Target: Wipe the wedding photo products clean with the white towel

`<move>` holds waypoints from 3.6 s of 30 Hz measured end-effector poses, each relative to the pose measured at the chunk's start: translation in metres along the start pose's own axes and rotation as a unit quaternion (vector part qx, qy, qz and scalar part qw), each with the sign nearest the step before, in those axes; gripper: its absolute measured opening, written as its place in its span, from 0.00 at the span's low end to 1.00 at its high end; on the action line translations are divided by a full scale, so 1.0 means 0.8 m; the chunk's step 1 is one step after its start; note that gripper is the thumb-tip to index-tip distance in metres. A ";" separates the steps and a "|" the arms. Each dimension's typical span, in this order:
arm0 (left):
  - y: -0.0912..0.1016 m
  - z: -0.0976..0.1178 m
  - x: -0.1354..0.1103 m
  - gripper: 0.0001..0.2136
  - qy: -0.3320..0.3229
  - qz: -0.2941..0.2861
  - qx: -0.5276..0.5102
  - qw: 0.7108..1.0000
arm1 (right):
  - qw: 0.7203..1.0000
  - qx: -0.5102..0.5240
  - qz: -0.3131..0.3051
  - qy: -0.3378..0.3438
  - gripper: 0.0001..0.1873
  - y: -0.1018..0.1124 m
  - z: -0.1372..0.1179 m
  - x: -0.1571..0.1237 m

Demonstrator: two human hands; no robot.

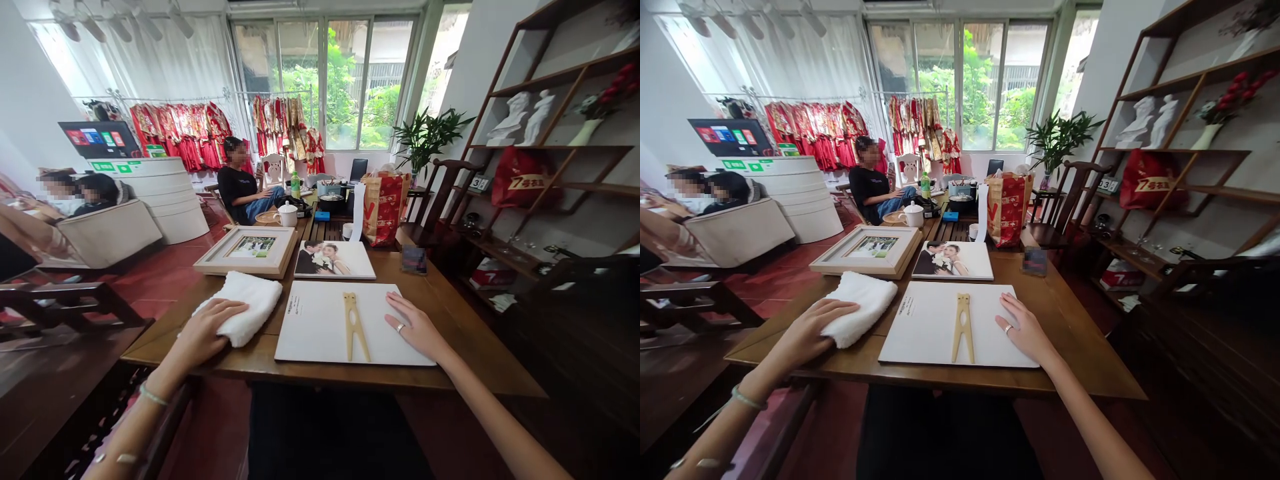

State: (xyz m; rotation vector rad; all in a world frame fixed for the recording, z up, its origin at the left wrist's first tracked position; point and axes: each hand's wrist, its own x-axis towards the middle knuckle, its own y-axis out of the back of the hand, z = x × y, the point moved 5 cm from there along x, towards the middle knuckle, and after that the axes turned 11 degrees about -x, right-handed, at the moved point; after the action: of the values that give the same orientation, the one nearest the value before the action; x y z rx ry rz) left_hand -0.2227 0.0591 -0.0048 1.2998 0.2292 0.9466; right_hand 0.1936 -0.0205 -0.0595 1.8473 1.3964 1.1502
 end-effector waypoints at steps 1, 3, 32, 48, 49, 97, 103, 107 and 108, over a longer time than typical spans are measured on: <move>0.001 0.007 0.005 0.24 0.003 0.016 0.000 1.000 | 1.000 0.002 0.002 -0.001 0.25 -0.001 0.002 0.000; 0.002 0.028 0.015 0.22 0.008 0.064 -0.009 0.998 | 1.000 0.006 0.006 0.000 0.24 -0.001 0.005 0.001; -0.091 0.185 0.063 0.37 -0.061 -0.116 -0.032 0.991 | 1.000 -0.006 -0.001 0.011 0.24 -0.004 0.004 0.000; -0.112 0.133 0.126 0.25 -0.027 -0.128 -0.009 0.991 | 1.000 -0.012 0.001 0.012 0.25 -0.007 0.000 0.001; -0.110 0.142 0.113 0.27 -0.030 -0.127 -0.015 0.991 | 1.000 -0.015 0.001 0.012 0.25 -0.006 0.000 0.001; -0.155 0.228 0.176 0.30 -0.088 -0.134 0.042 0.986 | 0.999 0.026 0.021 0.017 0.22 -0.002 -0.003 0.005; -0.145 0.274 0.095 0.34 -0.143 -0.150 0.012 0.978 | 0.997 0.064 0.031 0.016 0.21 -0.012 0.000 0.007; -0.143 0.297 0.072 0.35 -0.155 -0.166 0.003 0.974 | 0.995 0.094 0.033 0.020 0.22 -0.011 0.004 0.007; -0.144 0.297 0.076 0.35 -0.151 -0.162 0.003 0.975 | 0.994 0.100 0.033 0.011 0.22 -0.010 0.005 0.007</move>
State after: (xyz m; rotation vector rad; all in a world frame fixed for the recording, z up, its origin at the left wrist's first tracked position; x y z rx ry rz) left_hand 0.0188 -0.0637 -0.0133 1.3446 0.2001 0.4657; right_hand 0.1939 -0.0127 -0.0662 2.0385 1.5215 1.0996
